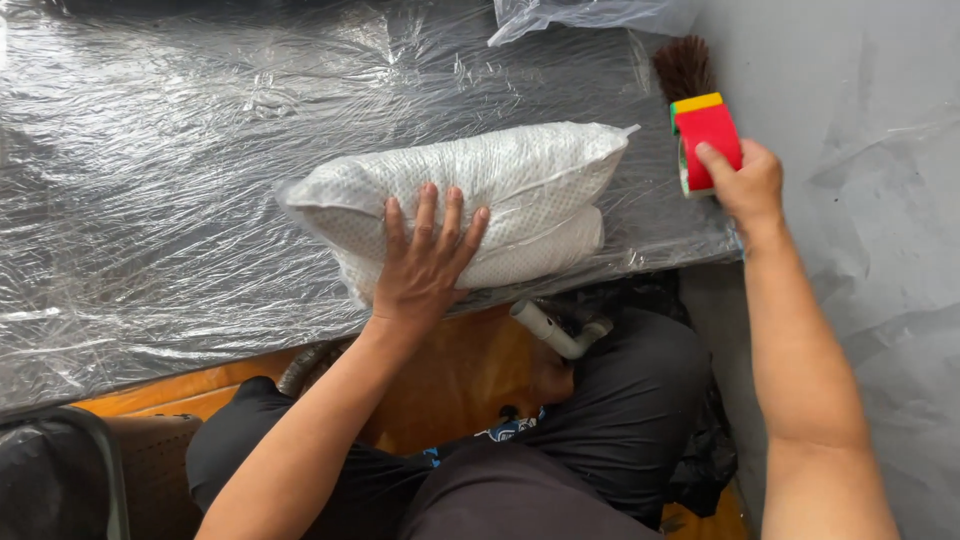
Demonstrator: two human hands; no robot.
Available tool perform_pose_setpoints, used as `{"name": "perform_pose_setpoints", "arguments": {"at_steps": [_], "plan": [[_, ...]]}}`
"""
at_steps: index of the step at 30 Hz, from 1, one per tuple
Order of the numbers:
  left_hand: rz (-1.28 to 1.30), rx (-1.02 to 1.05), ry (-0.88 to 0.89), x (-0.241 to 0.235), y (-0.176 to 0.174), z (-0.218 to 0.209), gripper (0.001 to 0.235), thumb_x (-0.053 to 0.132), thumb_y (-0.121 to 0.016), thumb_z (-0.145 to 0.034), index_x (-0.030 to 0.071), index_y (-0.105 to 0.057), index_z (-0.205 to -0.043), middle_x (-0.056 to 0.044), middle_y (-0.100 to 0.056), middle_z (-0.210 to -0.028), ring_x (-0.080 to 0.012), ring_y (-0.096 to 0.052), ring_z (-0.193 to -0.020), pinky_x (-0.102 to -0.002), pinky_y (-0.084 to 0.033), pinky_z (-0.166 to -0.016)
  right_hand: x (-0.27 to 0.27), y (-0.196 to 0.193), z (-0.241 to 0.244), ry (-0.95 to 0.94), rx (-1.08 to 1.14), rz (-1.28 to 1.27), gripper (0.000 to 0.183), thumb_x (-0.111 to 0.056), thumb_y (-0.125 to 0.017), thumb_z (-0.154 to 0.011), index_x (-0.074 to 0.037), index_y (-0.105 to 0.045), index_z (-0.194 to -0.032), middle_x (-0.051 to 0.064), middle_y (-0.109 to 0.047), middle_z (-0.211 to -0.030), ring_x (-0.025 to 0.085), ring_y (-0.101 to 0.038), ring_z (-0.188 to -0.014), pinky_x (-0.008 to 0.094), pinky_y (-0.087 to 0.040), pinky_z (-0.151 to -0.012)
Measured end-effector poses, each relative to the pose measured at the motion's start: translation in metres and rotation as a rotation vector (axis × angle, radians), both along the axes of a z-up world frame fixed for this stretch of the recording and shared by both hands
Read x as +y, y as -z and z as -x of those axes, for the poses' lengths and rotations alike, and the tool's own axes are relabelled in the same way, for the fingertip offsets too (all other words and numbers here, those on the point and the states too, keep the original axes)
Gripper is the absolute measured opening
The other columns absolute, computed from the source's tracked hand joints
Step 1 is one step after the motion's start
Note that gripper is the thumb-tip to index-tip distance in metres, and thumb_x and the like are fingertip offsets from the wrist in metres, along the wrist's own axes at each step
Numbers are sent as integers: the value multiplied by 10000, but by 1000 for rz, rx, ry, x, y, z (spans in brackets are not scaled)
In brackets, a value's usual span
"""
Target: The person ties a plastic bag containing a white item, rolls it into a cylindrical shape, and secures it with tape using a handheld dispenser. The person then places the wrapped package on the table.
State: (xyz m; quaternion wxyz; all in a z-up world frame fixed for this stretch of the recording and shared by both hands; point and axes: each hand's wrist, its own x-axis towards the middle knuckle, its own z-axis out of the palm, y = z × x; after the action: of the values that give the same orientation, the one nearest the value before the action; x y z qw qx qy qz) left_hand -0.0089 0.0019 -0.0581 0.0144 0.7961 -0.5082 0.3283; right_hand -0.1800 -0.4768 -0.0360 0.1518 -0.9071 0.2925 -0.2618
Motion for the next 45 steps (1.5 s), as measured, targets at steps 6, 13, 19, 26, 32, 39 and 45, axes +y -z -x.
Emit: {"name": "perform_pose_setpoints", "arguments": {"at_steps": [6,13,19,26,32,39,45], "plan": [[-76,-105,-104,4,-16,3,1271,848,-740,-619,244,-299,-1646,-150,-387,-1612,-446,-342,-1471,-721,-180,-1200,102,-181,-16,108,-544,-1244,212,-234,-707,-883,-87,-658,-1028,32,-679,-741,130,-670,-640,221,-620,-645],[-21,-68,-75,2,-11,4,821,381,-681,-931,209,-302,-1639,-173,-387,-1615,-480,-343,-1465,-723,-217,-1190,180,-233,-32,-12,-458,-1358,259,-256,-666,-856,-79,-665,-1045,13,-670,-788,44,-612,-572,152,-488,-607],[73,-27,-13,1,-14,3,570,210,-536,-1052,168,-372,-1596,-207,-436,-1568,-505,-388,-1421,-726,-273,-1167,216,-228,-51,-181,-378,-1448,217,-255,-634,-909,-80,-655,-1035,4,-628,-774,41,-603,-566,145,-471,-610],[27,8,-35,-5,-6,1,654,262,-560,-1033,178,-299,-1626,-210,-370,-1607,-516,-324,-1453,-727,-213,-1202,239,-209,-67,-249,-321,-1609,286,-266,-633,-941,14,-645,-995,33,-613,-701,97,-595,-564,150,-515,-622],[102,41,30,-5,-8,1,502,151,-450,-1088,123,-363,-1582,-240,-400,-1564,-531,-358,-1420,-731,-282,-1171,271,-205,-83,-117,-227,-1332,253,-281,-638,-947,-68,-643,-1085,19,-625,-841,65,-608,-637,207,-536,-672],[122,34,24,-7,-6,3,494,169,-460,-1094,131,-372,-1578,-241,-405,-1556,-530,-365,-1413,-721,-291,-1172,313,-199,-99,40,-129,-1033,325,-294,-745,-891,-40,-682,-1084,70,-682,-746,160,-669,-603,235,-608,-595],[124,14,12,-7,-5,4,482,171,-475,-1097,143,-378,-1568,-232,-424,-1550,-520,-385,-1406,-720,-296,-1167,327,-173,-109,-123,-4,-910,267,-309,-702,-961,-48,-699,-906,65,-714,-773,133,-682,-638,211,-572,-630]]}}
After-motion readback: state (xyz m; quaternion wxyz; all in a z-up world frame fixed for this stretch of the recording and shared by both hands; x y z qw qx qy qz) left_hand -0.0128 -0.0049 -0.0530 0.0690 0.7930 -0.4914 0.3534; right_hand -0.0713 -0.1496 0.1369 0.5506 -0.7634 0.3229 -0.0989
